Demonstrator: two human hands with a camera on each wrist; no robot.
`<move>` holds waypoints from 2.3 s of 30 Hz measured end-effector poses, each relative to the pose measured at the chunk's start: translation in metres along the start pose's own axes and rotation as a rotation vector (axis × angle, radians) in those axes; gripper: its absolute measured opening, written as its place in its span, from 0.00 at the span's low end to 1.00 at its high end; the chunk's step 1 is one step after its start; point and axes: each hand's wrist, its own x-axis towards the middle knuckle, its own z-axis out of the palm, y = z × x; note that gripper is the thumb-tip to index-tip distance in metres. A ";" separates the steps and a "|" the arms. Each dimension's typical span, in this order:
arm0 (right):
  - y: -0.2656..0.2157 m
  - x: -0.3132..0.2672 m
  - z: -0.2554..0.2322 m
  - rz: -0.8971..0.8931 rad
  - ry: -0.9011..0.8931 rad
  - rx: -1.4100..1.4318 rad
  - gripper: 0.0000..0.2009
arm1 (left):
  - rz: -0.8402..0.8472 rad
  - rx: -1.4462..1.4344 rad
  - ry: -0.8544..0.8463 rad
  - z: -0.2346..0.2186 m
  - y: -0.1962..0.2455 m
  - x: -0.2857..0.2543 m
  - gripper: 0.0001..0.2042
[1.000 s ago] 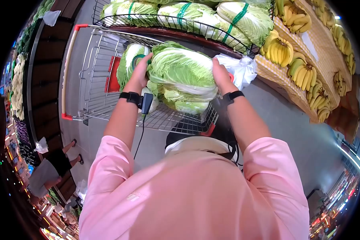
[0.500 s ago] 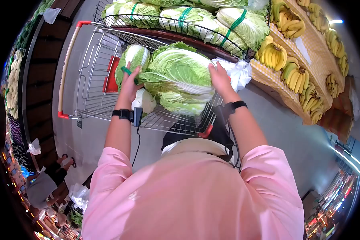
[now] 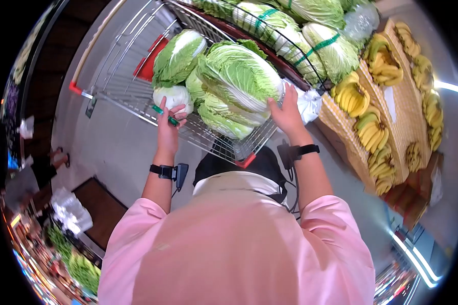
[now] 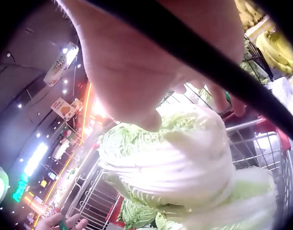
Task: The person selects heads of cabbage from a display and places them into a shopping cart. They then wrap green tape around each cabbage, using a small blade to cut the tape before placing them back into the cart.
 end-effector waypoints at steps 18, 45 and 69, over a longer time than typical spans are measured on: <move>-0.095 -0.066 -0.153 -0.751 -0.461 0.355 0.22 | 0.186 0.547 -0.309 0.189 0.032 -0.260 0.18; -0.221 -0.260 -0.108 -1.787 -0.500 -0.349 0.13 | 0.577 0.974 -0.490 0.019 0.026 -0.415 0.16; -0.240 -0.208 -0.126 -1.756 -0.318 0.032 0.11 | 0.473 -0.592 -0.340 -0.004 -0.008 -0.356 0.26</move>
